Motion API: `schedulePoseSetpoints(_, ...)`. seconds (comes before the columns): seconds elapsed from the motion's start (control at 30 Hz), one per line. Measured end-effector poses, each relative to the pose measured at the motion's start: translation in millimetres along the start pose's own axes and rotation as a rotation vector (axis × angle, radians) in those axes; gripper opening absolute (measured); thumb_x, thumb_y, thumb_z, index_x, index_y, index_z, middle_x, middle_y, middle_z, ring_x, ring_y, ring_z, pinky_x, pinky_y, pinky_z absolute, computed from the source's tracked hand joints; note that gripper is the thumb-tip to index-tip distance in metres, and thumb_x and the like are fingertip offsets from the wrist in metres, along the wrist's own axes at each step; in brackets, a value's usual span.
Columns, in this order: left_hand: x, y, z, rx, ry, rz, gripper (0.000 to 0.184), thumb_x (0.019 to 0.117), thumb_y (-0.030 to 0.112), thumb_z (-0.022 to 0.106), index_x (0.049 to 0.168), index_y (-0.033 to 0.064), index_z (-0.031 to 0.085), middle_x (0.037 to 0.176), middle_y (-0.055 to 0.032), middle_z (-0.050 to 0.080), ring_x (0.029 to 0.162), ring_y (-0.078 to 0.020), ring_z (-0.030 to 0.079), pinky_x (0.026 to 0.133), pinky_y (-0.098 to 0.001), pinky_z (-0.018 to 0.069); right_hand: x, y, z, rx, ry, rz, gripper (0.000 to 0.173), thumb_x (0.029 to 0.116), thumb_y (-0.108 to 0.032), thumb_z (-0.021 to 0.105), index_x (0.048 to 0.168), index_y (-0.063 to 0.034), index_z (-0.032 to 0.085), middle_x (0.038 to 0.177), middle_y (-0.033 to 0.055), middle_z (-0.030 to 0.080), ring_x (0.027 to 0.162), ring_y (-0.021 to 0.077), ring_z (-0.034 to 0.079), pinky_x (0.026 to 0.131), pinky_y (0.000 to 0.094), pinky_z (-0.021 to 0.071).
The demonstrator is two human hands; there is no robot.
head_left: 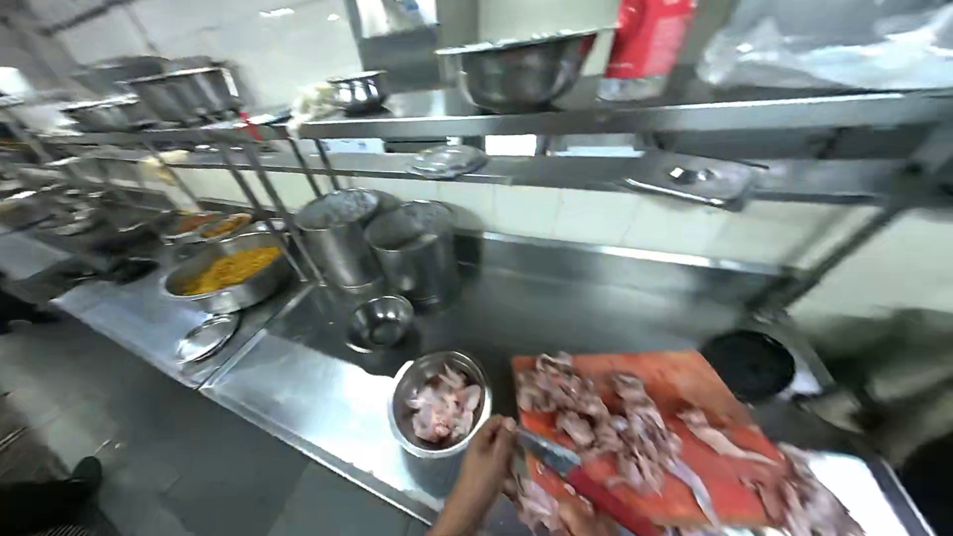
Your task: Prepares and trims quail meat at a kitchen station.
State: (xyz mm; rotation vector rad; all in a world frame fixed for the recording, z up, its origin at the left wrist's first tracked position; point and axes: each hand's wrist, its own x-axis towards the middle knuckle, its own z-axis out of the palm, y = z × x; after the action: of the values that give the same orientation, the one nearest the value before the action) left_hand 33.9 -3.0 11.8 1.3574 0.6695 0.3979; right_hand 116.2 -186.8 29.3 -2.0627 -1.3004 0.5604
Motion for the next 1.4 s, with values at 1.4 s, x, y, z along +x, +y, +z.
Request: schedulePoseSetpoints(1.4, 74.1, -3.4, 72.6, 0.218, -0.162, -0.115, 0.038, 0.1088, 0.034, 0.046, 0.102, 0.0029, 0.066, 0.073, -0.0009, 0.056, 0.06, -0.011, 0.053, 0.06, -0.0304, 0.0488, -19.0, 72.4, -46.1, 0.007, 0.244, 0.37, 0.037, 0.1039, -0.028, 0.044, 0.116, -0.0005, 0.065, 0.08, 0.0158, 0.069, 0.075, 0.0337, 0.07, 0.071, 0.0577, 0.0565)
